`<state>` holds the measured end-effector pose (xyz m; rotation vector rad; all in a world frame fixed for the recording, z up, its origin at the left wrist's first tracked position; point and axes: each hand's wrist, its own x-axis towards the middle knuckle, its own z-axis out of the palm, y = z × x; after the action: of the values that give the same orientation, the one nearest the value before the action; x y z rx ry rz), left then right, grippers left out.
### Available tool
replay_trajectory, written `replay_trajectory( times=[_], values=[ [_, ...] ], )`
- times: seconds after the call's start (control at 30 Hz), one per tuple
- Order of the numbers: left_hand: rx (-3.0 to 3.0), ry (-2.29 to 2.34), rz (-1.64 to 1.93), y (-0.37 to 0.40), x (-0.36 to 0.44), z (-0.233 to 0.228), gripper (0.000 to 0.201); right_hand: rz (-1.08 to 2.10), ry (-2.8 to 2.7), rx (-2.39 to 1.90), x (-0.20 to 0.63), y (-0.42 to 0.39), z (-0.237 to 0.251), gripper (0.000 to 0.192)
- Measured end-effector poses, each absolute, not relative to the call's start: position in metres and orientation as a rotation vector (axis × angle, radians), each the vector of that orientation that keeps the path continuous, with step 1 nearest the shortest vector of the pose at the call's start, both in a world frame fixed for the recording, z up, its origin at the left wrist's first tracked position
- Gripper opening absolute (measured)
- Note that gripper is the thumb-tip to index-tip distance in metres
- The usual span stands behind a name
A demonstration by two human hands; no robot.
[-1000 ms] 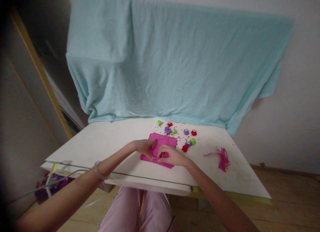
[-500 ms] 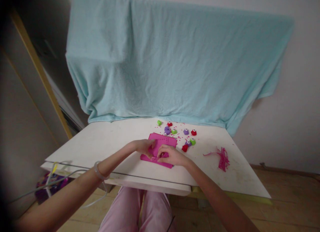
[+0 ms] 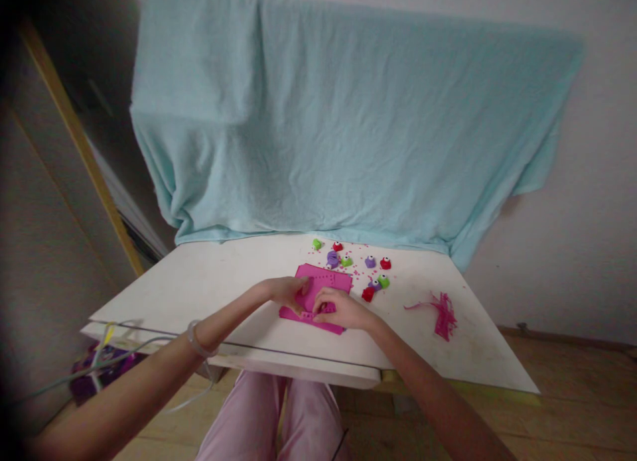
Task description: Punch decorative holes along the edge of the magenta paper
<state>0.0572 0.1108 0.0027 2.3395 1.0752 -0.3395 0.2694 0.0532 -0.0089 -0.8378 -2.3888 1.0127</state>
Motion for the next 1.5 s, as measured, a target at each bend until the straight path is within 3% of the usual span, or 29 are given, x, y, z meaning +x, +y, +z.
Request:
replay_trajectory(
  times=[1.5],
  values=[
    [2.367,1.085,-0.363,0.1116,0.0579,0.0006,0.068,0.997,-2.369,-0.824,0.2695,0.0522,-0.0104,0.022]
  ],
)
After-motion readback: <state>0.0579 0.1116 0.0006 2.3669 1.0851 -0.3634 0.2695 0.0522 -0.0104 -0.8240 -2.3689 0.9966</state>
